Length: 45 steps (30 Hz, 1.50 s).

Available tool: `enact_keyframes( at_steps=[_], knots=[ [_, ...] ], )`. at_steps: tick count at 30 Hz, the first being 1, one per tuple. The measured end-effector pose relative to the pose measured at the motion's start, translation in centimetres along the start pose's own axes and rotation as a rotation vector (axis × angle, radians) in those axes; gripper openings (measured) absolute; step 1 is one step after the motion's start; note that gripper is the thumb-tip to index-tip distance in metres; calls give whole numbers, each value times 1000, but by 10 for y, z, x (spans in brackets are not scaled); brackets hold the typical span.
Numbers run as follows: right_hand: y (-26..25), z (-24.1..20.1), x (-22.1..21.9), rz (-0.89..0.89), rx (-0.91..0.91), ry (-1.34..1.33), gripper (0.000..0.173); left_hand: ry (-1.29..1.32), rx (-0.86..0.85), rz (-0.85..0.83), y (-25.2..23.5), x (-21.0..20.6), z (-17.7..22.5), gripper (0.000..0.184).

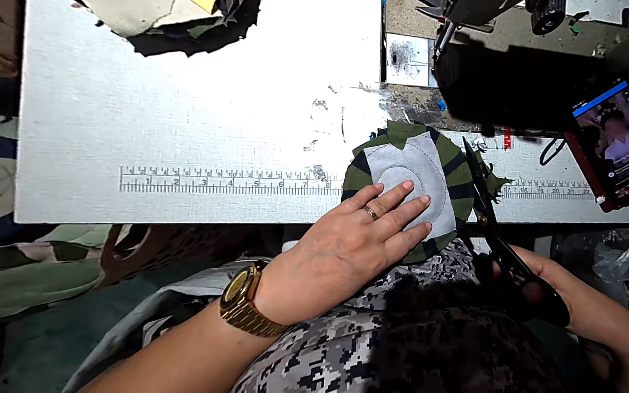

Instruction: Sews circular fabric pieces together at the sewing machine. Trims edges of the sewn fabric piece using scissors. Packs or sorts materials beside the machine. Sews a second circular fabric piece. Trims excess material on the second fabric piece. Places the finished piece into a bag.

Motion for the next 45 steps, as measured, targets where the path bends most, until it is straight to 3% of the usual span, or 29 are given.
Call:
enact_keyframes(
  at_steps=[7, 15, 21, 26, 40, 45],
  knots=[
    [4, 0, -4, 68, 35, -34, 44, 9, -3, -2, 0, 2, -1, 38],
    [6, 1, -4, 56, 19, -55, 46, 19, -8, 0, -2, 3, -2, 37],
    [0, 7, 0, -103, 25, -4, 67, 41, -8, 0, -1, 4, -1, 37],
    [-4, 5, -1, -154, 36, -28, 70, 58, -8, 2, 1, 2, -1, 36],
    [3, 0, -13, 145, -17, -177, 38, 57, 1, 21, 2, 2, -5, 39],
    [1, 3, -3, 59, -10, -99, 39, 47, 29, -1, 0, 16, -23, 37]
  ],
)
Point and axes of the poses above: each hand's wrist, its own y-axis away from the middle knuckle, its own x-axis out of the back of the hand, z = x × y, the point moved 2 cm from there along -y, towards the middle knuckle, and after that the axes turned 12 degrees about z, right-handed, at the moved point
